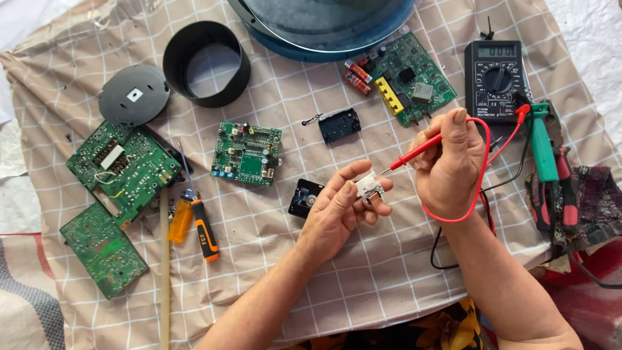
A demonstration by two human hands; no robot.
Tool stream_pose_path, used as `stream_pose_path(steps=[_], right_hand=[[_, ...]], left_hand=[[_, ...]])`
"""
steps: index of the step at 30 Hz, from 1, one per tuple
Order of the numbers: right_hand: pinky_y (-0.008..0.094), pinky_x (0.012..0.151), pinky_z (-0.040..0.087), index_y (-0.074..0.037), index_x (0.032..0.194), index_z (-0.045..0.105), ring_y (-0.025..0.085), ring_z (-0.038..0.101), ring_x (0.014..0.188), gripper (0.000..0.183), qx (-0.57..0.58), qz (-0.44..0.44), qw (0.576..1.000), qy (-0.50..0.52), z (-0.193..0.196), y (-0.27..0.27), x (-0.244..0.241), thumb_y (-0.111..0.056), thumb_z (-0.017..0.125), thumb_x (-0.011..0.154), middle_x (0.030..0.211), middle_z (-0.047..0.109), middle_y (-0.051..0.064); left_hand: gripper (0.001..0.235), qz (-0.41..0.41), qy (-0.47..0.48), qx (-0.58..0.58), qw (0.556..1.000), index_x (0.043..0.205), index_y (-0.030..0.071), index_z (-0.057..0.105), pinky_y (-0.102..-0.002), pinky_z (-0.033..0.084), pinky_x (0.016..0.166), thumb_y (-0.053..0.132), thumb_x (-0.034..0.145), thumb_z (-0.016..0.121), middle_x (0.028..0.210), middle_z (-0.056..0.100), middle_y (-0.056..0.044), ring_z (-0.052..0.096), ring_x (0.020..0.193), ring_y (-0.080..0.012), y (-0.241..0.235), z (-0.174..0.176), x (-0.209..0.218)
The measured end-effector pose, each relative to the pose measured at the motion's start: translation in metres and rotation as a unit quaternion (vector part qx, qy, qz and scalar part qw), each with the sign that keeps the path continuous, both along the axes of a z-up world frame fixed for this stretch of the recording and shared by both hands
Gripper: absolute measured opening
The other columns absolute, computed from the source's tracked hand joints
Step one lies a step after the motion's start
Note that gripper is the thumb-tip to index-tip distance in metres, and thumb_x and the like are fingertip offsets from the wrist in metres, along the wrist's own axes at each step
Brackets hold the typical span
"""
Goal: The person disassembles a small black electronic component, removes a white connector, and uses a multimeter to test the connector's terminals. They also use a screwdriver to manipulate parts inside the component housing.
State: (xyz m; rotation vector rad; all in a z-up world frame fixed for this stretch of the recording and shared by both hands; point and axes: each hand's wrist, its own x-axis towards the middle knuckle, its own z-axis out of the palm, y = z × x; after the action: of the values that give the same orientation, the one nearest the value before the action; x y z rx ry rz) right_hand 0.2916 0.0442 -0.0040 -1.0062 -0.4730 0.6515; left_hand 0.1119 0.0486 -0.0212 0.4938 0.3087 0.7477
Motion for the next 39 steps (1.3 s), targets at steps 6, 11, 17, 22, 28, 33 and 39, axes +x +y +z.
stream_pose_path(steps=[6, 11, 17, 22, 28, 33, 39], right_hand=[[0.024, 0.042, 0.037, -0.002, 0.082, 0.053, 0.014, 0.038, 0.037, 0.046, 0.016, 0.004, 1.0, -0.014, 0.003, -0.001, -0.004, -0.037, 0.054, 0.111, 0.048, 0.034, 0.01], [0.023, 0.04, 0.035, -0.002, 0.081, 0.052, 0.013, 0.035, 0.037, 0.045, 0.025, 0.013, 1.0, -0.009, -0.001, -0.001, -0.005, -0.035, 0.054, 0.111, 0.047, 0.032, 0.009], [0.022, 0.04, 0.032, -0.003, 0.08, 0.052, 0.012, 0.033, 0.037, 0.046, 0.02, 0.028, 0.999, -0.015, -0.004, -0.001, -0.002, -0.036, 0.054, 0.111, 0.047, 0.031, 0.008], [0.021, 0.039, 0.032, -0.004, 0.08, 0.052, 0.011, 0.033, 0.038, 0.045, 0.01, 0.039, 0.999, -0.014, -0.003, 0.0, -0.005, -0.037, 0.054, 0.111, 0.048, 0.032, 0.008], [0.021, 0.04, 0.031, -0.004, 0.081, 0.052, 0.011, 0.033, 0.038, 0.045, -0.007, 0.047, 0.999, -0.017, -0.002, 0.001, -0.006, -0.038, 0.054, 0.11, 0.048, 0.032, 0.008], [0.02, 0.039, 0.03, -0.004, 0.081, 0.052, 0.01, 0.032, 0.038, 0.044, -0.013, 0.048, 0.999, -0.013, -0.001, 0.002, -0.006, -0.038, 0.055, 0.11, 0.048, 0.032, 0.007], [0.021, 0.039, 0.031, -0.003, 0.08, 0.052, 0.012, 0.032, 0.038, 0.046, -0.012, 0.045, 0.999, -0.008, -0.003, 0.002, -0.003, -0.038, 0.057, 0.109, 0.047, 0.032, 0.009]], left_hand=[[0.051, -0.025, 0.012, 0.004, 1.0, 0.152, 0.001, 0.042, -0.026, 0.062, 0.074, 0.032, 0.112, 0.042, 0.12, 0.068, -0.03, 0.076, 0.093, -0.0292, -0.003, -0.006, -0.002], [0.049, -0.021, 0.035, 0.011, 0.999, 0.146, 0.0, 0.049, -0.027, 0.062, 0.073, 0.035, 0.111, 0.043, 0.115, 0.07, -0.028, 0.077, 0.091, -0.0276, -0.005, -0.008, -0.001], [0.049, -0.016, 0.04, 0.011, 0.999, 0.142, -0.001, 0.05, -0.028, 0.063, 0.073, 0.036, 0.111, 0.043, 0.11, 0.071, -0.028, 0.077, 0.088, -0.0283, -0.005, -0.005, -0.001], [0.049, -0.017, 0.047, 0.018, 0.999, 0.141, -0.001, 0.05, -0.028, 0.063, 0.074, 0.036, 0.111, 0.043, 0.11, 0.071, -0.027, 0.077, 0.089, -0.0278, -0.006, -0.005, 0.0], [0.049, -0.017, 0.048, 0.025, 0.998, 0.141, -0.001, 0.049, -0.028, 0.063, 0.074, 0.037, 0.111, 0.044, 0.111, 0.071, -0.026, 0.077, 0.089, -0.0273, -0.007, -0.008, 0.0], [0.049, -0.021, 0.054, 0.03, 0.998, 0.142, 0.0, 0.049, -0.026, 0.063, 0.075, 0.037, 0.111, 0.044, 0.111, 0.071, -0.025, 0.077, 0.089, -0.0255, -0.006, -0.009, -0.001], [0.051, -0.023, 0.057, 0.029, 0.998, 0.142, 0.0, 0.049, -0.027, 0.063, 0.078, 0.039, 0.11, 0.045, 0.112, 0.071, -0.025, 0.076, 0.091, -0.025, -0.006, -0.013, 0.0]])
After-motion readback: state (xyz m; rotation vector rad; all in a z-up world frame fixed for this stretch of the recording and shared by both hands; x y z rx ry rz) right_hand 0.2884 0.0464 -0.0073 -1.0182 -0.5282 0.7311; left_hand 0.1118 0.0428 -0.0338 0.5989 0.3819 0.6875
